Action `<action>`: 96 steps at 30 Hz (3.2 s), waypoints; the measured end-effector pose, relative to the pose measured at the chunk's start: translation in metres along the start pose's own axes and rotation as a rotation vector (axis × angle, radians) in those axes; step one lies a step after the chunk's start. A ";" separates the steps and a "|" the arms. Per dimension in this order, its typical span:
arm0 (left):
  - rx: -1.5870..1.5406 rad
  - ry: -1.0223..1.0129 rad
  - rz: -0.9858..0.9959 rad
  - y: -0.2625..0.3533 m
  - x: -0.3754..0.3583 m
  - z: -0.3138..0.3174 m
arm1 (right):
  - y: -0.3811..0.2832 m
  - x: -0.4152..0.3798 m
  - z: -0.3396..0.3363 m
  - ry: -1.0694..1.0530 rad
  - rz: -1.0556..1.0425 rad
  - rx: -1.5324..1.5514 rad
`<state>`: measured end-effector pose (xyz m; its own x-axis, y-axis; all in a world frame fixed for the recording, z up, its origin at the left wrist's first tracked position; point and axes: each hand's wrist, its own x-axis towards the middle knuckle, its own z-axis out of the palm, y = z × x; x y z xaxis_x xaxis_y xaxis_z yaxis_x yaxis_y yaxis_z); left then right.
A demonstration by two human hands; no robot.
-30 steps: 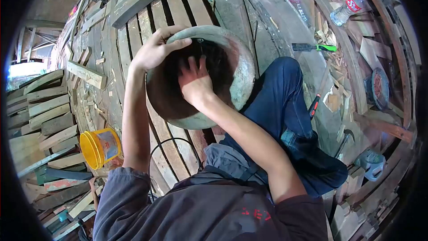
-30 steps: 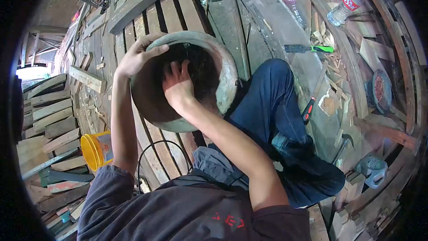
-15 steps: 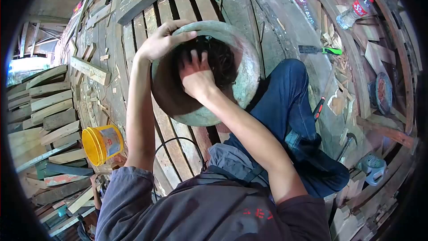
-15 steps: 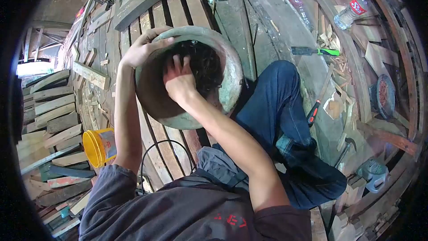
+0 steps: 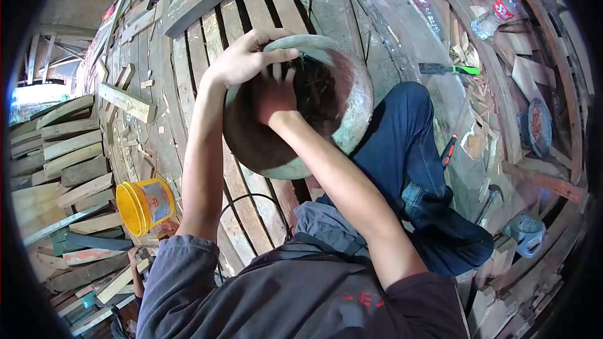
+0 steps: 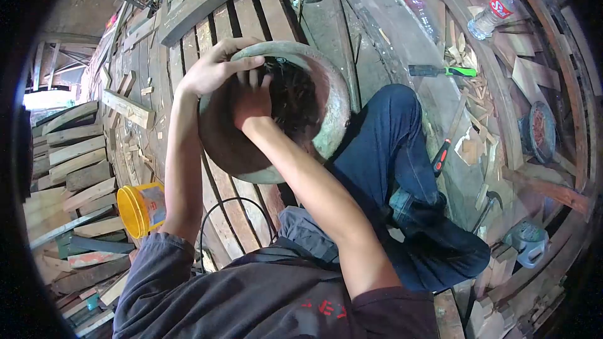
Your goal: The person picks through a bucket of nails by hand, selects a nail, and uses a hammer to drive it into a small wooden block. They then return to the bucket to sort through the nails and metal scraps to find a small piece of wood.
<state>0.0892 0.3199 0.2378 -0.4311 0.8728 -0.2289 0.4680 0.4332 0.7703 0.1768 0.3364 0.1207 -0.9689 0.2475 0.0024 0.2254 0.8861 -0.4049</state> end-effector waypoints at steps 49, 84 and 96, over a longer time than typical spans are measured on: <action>0.135 -0.203 -0.061 0.005 0.085 0.007 | 0.056 -0.001 -0.020 -0.010 -0.082 0.089; 0.144 -0.185 -0.016 0.015 0.077 0.006 | 0.032 0.025 -0.044 -0.273 0.100 -0.268; 0.094 -0.191 -0.143 0.023 0.059 -0.028 | 0.060 0.003 -0.023 0.118 -0.161 -0.112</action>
<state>0.0526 0.3744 0.2587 -0.3483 0.8240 -0.4469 0.4866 0.5664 0.6651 0.1898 0.3998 0.1172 -0.9760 0.1374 0.1687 0.0849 0.9544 -0.2862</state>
